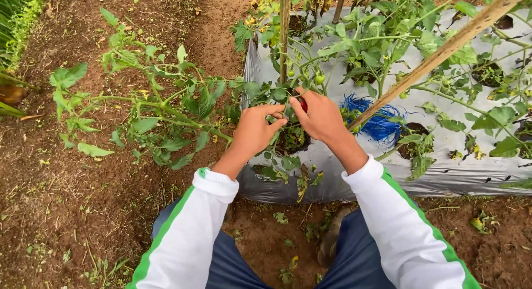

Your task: Pruning tomato plants in a field using hand shears to remove suckers and excess foliage.

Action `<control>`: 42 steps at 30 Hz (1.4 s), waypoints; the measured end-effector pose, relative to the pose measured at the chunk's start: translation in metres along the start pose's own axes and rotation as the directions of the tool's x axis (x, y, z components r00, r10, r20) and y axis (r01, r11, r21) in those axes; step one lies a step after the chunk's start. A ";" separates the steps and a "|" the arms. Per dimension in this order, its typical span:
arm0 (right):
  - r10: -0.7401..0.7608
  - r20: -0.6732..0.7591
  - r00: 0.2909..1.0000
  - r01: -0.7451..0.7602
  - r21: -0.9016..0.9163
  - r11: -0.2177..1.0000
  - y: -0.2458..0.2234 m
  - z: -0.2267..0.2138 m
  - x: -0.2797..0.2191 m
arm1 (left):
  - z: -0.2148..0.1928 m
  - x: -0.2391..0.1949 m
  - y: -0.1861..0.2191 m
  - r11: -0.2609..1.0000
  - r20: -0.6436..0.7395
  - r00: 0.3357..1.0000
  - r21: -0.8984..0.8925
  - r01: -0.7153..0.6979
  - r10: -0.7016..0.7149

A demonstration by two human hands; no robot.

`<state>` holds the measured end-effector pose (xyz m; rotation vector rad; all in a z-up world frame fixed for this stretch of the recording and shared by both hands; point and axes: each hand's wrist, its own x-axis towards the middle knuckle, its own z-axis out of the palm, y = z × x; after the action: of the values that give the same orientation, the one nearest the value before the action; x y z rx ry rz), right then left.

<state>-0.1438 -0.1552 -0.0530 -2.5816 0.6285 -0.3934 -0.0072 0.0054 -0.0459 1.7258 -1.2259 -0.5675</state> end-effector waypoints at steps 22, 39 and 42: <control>0.075 -0.153 0.985 -0.051 0.155 0.987 -0.045 -0.028 -0.047 | -0.001 0.004 0.001 0.971 -0.076 0.987 0.205 -0.124 0.142; -0.227 -0.047 0.973 0.231 0.172 0.958 -0.222 0.014 -0.161 | 0.040 0.026 -0.031 0.532 -0.135 0.960 0.847 -0.017 0.244; -0.133 -0.226 0.965 0.213 0.380 0.900 -0.215 0.035 -0.186 | 0.025 0.019 -0.017 0.694 -0.244 0.954 0.717 0.058 0.173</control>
<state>-0.2125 0.1194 -0.0084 -2.2215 0.3338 -0.7590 -0.0104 -0.0206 -0.0700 2.2985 -1.3698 0.2841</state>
